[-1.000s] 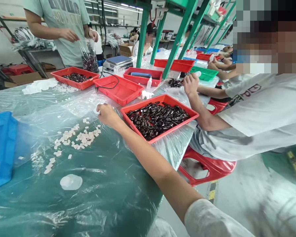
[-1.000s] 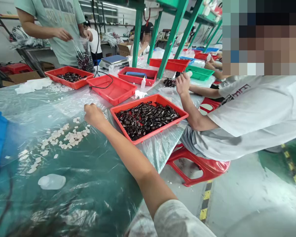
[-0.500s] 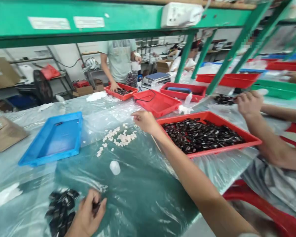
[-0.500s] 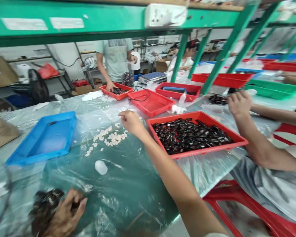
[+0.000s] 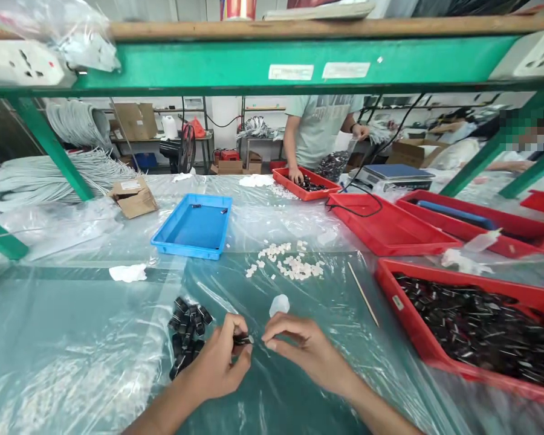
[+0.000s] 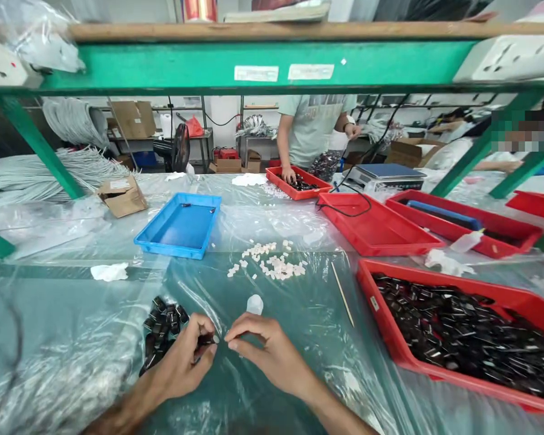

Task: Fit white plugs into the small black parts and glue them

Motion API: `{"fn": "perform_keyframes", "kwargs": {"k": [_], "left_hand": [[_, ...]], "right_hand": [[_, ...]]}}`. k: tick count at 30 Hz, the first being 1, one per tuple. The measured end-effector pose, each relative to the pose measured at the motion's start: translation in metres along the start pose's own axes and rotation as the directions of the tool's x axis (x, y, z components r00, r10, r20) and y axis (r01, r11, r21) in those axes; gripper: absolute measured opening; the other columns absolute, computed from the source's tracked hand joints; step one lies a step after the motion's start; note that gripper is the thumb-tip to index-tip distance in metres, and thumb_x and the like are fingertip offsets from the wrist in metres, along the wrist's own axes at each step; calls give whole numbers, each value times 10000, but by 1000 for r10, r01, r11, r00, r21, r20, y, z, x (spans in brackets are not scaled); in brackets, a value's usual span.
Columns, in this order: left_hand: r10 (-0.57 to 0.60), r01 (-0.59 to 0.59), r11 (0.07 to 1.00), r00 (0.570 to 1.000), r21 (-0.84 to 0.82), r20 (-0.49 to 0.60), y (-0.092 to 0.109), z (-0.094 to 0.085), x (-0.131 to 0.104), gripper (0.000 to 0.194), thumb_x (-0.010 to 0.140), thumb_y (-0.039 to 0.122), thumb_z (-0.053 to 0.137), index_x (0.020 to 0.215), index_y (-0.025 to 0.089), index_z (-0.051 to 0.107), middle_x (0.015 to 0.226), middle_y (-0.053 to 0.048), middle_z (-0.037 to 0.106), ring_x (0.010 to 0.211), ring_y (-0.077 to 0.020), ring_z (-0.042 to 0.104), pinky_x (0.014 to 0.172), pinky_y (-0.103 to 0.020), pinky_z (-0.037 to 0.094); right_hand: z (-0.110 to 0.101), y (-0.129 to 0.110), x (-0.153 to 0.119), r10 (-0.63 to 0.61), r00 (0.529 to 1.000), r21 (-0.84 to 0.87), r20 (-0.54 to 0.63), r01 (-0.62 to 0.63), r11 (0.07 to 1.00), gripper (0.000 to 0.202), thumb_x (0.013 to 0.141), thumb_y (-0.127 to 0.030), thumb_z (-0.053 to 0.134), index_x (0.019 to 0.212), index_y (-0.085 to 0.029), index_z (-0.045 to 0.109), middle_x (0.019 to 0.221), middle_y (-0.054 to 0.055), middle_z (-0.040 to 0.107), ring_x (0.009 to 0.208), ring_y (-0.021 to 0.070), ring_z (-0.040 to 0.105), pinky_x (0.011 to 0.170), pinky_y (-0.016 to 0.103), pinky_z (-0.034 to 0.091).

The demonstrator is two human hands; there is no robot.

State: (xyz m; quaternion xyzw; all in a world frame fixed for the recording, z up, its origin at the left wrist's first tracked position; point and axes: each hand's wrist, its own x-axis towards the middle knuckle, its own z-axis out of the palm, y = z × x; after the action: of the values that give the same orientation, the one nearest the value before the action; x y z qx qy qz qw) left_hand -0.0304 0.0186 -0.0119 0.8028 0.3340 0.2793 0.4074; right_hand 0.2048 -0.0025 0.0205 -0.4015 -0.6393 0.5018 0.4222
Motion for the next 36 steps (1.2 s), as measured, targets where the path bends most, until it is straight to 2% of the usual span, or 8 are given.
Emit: {"fn": "perform_keyframes", "kwargs": {"k": [2,5,9,12,16,21,27,36], "left_hand": [[-11,12,999,1000,-33,26,2,1,2,173,1019,284,513,1025,276,340,842,49,393,620,-132,367,572,-280,315],[-55,58,997,997,-58,55,3,2,4,207,990,244,525,1019,277,323,880,44,396,673,-139,380,614,-289,330],[-107,115,990,990,-80,92,7,3,2,248,957,233,536,962,276,292,884,49,372,677,-132,351,601,-280,327],[-113,124,986,988,-113,100,14,1,1,246,962,233,526,977,277,284,915,42,380,678,-126,353,584,-270,325],[-59,74,990,990,-123,125,19,-1,1,212,990,237,495,1006,274,287,930,33,381,687,-127,368,596,-275,327],[30,-19,997,989,-80,146,14,0,1,225,983,168,466,995,277,270,834,64,338,642,-129,311,597,-285,289],[92,-73,990,983,-123,160,10,3,3,214,1008,178,442,1004,278,252,779,80,286,615,-127,273,560,-271,256],[153,-125,972,980,-201,131,11,7,1,150,1106,274,385,1017,272,265,759,86,279,609,-133,249,599,-295,262]], "right_hand": [[8,14,-3,56,998,29,1,-56,998,162,825,-587,811,892,-441,829,893,53,764,873,328,730,837,555,635],[13,20,-6,120,993,57,7,-120,991,222,857,-590,792,881,-369,813,908,30,764,904,280,730,894,486,632],[16,17,-8,160,987,88,-18,-158,984,240,880,-587,778,868,-347,789,868,26,753,850,261,701,832,449,613],[18,14,-11,146,989,110,-33,-142,984,260,868,-564,799,856,-304,791,829,38,738,790,252,680,757,435,593],[17,13,-15,107,994,131,-33,-102,986,258,928,-502,772,879,-249,800,843,43,707,780,192,651,723,354,569],[15,17,-17,148,988,296,54,-157,942,217,938,-443,789,932,-226,799,946,35,648,735,117,620,635,255,607],[13,16,-20,186,979,297,87,-204,933,217,958,-463,760,961,-247,786,987,45,633,757,133,642,650,281,684],[11,13,-17,277,950,272,142,-306,912,270,912,-504,795,929,-236,767,965,51,629,782,157,627,650,298,695]]}}
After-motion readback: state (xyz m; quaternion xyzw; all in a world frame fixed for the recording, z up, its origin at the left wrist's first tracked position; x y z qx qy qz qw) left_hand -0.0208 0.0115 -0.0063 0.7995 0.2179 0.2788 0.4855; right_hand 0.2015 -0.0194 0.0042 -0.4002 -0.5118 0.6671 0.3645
